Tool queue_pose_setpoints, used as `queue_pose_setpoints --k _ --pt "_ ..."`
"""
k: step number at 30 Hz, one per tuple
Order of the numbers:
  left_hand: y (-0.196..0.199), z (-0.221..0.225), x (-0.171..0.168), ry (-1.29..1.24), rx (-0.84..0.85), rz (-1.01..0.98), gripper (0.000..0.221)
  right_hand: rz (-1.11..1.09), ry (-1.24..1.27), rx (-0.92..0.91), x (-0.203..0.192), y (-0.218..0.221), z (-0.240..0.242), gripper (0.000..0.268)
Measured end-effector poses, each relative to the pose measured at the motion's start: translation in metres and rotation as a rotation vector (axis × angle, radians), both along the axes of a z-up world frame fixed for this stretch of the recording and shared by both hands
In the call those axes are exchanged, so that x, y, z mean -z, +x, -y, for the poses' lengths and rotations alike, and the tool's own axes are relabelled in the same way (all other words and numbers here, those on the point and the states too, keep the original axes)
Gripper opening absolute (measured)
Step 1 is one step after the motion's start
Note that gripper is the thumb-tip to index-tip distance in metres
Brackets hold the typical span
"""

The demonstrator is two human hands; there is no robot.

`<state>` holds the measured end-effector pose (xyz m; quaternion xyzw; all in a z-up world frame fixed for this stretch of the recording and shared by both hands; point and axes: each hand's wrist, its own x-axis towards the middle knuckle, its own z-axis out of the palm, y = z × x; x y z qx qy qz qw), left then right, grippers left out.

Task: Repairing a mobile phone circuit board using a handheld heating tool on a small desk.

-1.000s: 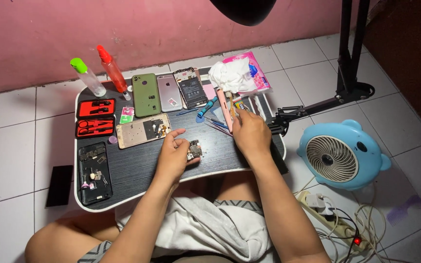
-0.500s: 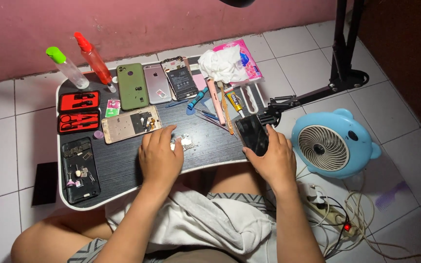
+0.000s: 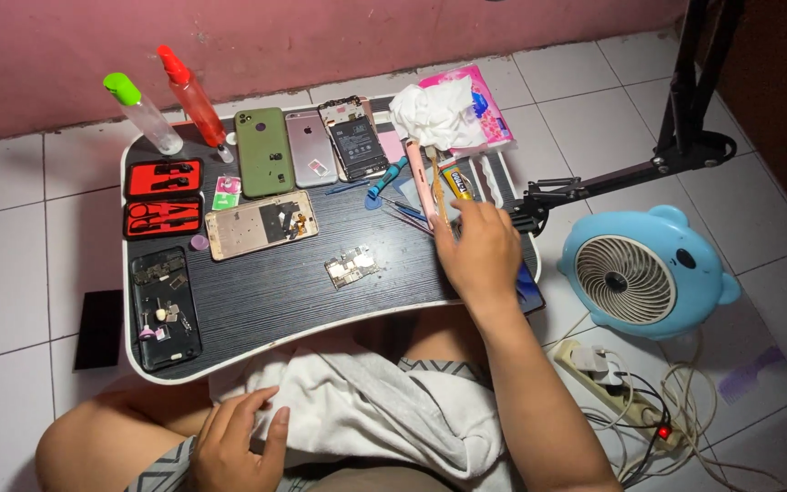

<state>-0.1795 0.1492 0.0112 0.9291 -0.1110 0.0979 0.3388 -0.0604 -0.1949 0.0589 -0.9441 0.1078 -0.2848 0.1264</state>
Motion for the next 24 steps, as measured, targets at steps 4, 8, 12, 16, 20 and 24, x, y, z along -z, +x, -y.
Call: queue_pose_setpoints --k 4,8,12,16,20,24 --pt "-0.017 -0.032 0.02 -0.052 0.007 0.02 0.018 -0.097 -0.076 0.052 0.028 0.066 -0.006 0.036" --pt "-0.029 -0.056 0.033 -0.133 -0.195 -0.185 0.027 -0.322 -0.12 0.144 0.029 0.094 -0.004 0.041" --pt "-0.023 -0.056 0.016 -0.267 -0.207 -0.257 0.037 -0.38 0.0 0.181 0.017 0.098 -0.007 0.037" --pt "-0.012 -0.035 -0.009 -0.263 -0.244 -0.242 0.026 -0.286 0.079 0.163 -0.023 0.052 -0.031 0.041" --pt "0.014 0.001 -0.039 -0.531 -0.019 -0.418 0.061 -0.346 0.53 0.061 -0.053 -0.01 -0.07 0.03" --pt "0.041 0.042 -0.067 -0.587 0.191 -0.545 0.055 -0.167 0.78 -0.262 -0.039 -0.058 -0.107 0.018"
